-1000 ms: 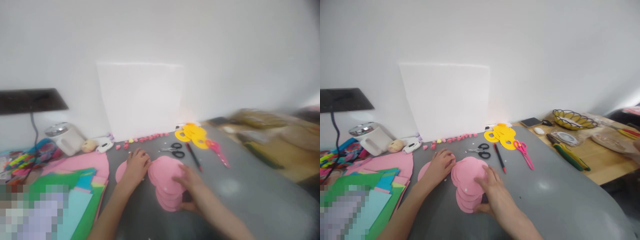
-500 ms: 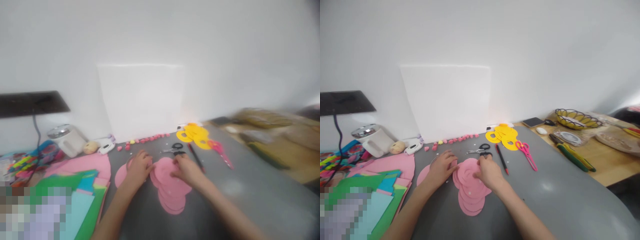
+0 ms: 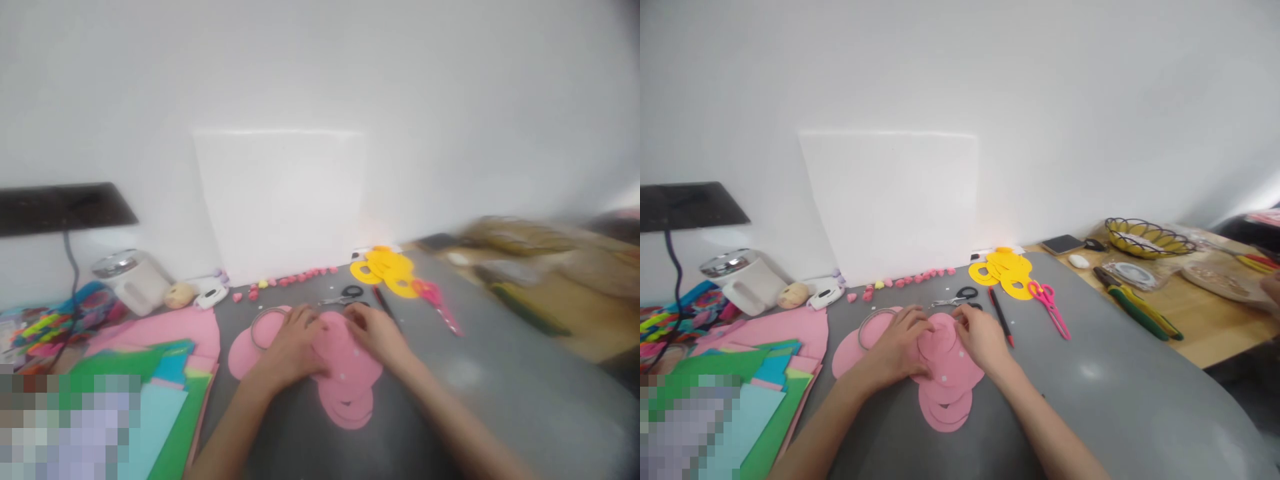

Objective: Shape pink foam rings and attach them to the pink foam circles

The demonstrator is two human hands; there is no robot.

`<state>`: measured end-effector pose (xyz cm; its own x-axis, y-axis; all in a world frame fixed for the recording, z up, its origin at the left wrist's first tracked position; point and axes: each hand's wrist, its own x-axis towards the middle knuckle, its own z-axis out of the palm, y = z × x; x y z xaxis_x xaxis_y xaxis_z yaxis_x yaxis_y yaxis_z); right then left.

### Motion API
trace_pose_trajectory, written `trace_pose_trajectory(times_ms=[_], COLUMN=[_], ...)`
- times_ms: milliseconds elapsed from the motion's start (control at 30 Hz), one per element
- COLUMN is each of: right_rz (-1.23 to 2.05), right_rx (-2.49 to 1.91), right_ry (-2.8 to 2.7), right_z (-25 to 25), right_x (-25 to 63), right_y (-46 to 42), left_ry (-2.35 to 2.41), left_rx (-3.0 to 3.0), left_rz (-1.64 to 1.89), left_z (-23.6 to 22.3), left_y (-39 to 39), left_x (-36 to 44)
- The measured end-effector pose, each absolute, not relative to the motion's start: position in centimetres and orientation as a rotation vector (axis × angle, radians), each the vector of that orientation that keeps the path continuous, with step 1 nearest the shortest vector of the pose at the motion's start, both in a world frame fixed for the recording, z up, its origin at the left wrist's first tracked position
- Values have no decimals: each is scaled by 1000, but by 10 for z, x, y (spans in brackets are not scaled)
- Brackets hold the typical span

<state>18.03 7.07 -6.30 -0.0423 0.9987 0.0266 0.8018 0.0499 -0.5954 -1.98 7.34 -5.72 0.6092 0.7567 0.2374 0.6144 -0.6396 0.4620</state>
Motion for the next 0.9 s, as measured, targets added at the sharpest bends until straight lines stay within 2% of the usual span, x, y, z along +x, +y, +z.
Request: trace_pose_trajectory(times_ms=[167,433,600,733,900], right_rz=[621,637,549,506,725], right_rx=[-1702,-1550,-1464,-1274,-1166], right_ry=[-1891,-1937,-1912,-1746,-1567], right_z=[-68,-73,-77,-69,-47], right_x=[184,188,186,179,163], right_y=[74,75,76,78,81], left_ry=[1013,1135,1105,1145,1314], left_rx=[2545,2527,2590,2583,2211], left_rz=[502,450,461,676,1157], left_z=[-56,-56,-59,-62,-55], left_y=[72,70,71,73,74], left_x=[-18,-18,-19,-20,-22])
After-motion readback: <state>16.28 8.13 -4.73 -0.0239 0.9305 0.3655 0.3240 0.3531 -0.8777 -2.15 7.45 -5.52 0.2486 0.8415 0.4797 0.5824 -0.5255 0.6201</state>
